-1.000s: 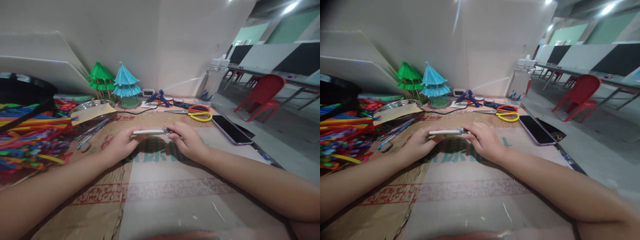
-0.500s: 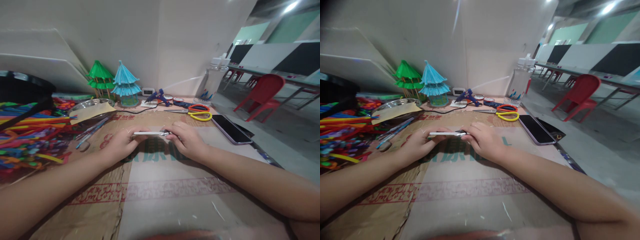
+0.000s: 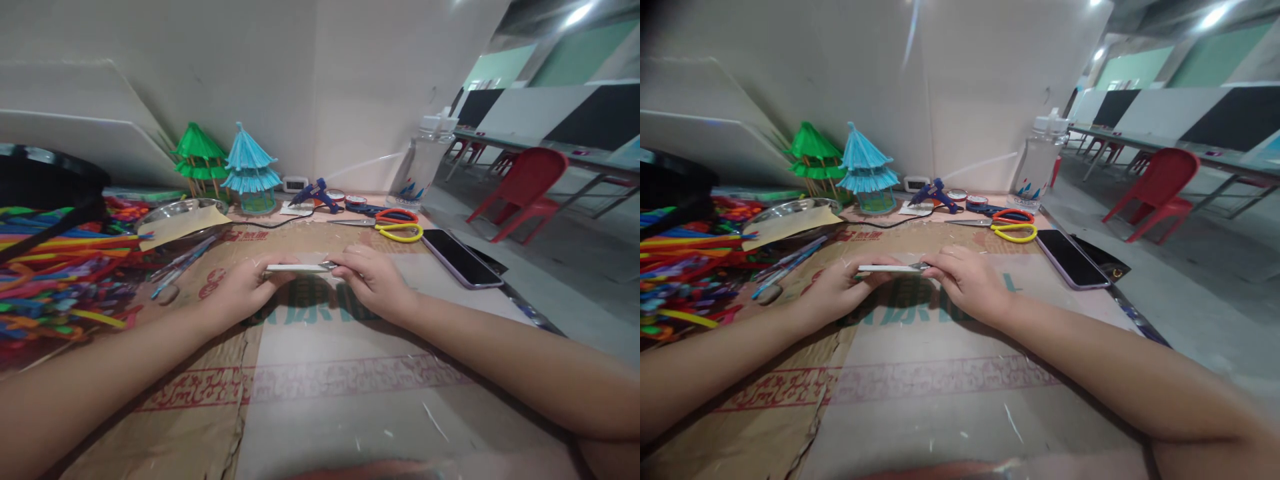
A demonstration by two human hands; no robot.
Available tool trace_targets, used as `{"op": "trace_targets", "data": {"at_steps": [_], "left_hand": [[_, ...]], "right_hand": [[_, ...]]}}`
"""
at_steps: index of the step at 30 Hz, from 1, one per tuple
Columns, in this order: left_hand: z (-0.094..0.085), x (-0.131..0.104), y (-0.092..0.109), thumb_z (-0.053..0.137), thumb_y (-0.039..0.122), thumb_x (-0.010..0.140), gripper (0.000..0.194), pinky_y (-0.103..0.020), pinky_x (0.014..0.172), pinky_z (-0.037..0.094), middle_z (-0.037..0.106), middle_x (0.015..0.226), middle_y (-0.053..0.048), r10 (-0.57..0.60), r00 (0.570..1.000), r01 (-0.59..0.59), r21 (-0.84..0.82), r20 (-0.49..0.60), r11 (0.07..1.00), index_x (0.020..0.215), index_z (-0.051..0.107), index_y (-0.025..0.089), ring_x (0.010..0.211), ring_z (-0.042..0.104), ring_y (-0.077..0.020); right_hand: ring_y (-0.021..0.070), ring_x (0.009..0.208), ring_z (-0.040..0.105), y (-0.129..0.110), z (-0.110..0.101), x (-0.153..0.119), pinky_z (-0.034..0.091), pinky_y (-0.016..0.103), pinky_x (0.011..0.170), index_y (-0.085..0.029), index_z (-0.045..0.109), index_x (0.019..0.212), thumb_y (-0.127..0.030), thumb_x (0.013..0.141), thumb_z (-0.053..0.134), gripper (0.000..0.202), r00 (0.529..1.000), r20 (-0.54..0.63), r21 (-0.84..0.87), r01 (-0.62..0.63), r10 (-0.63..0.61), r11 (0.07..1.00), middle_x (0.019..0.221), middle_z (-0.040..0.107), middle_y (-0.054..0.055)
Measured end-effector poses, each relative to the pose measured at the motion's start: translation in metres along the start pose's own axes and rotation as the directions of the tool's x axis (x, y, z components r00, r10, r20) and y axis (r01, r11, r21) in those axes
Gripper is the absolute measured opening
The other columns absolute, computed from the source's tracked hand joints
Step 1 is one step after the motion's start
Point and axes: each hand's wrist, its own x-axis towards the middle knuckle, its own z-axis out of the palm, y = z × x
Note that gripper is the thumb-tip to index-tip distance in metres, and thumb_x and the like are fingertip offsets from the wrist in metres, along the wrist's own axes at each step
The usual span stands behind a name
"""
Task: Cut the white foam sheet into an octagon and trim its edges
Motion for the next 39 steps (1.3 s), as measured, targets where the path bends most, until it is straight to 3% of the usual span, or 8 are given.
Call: {"op": "trace_targets", "data": {"at_steps": [6,17,32,39], "left_hand": [[0.000,0.000,-0.001,0.049,0.038,0.096,0.028,-0.033,0.084,0.054,0.076,0.103,-0.003,-0.002,1.000,0.002,0.004,-0.018,1.000,0.107,0.071,0.025,0.096,0.069,-0.0238],[0.001,-0.002,0.000,0.045,0.031,0.097,0.028,-0.032,0.090,0.052,0.075,0.107,-0.004,0.085,0.995,-0.087,0.044,0.043,0.995,0.110,0.068,0.023,0.100,0.069,-0.0213],[0.002,-0.001,-0.003,0.043,0.027,0.096,0.029,-0.032,0.093,0.051,0.075,0.110,-0.004,0.131,0.990,-0.135,0.066,0.052,0.989,0.109,0.068,0.023,0.104,0.069,-0.0209],[0.002,-0.002,-0.003,0.048,0.036,0.095,0.028,-0.033,0.090,0.053,0.076,0.102,-0.005,0.034,0.999,-0.033,0.063,-0.026,0.997,0.105,0.070,0.022,0.098,0.070,-0.0232]], "right_hand": [[0.0184,0.075,0.057,-0.001,-0.001,0.000,0.043,0.030,0.069,-0.015,0.068,0.108,-0.037,0.102,0.041,0.035,0.999,0.018,0.015,-0.035,0.034,0.999,0.080,0.065,0.007],[0.0182,0.072,0.054,-0.013,-0.003,0.002,0.040,0.030,0.066,-0.011,0.067,0.111,-0.038,0.103,0.039,0.040,0.995,0.070,-0.062,0.076,-0.072,0.995,0.081,0.065,0.008],[0.0169,0.070,0.055,-0.013,-0.003,0.002,0.039,0.028,0.063,-0.012,0.069,0.109,-0.037,0.104,0.038,0.040,0.991,0.038,-0.085,0.131,-0.128,0.988,0.077,0.064,0.007],[0.0173,0.073,0.056,-0.008,-0.002,0.001,0.043,0.029,0.067,-0.013,0.067,0.108,-0.037,0.103,0.040,0.036,0.999,-0.036,-0.007,-0.002,0.002,1.000,0.080,0.064,0.007]]}}
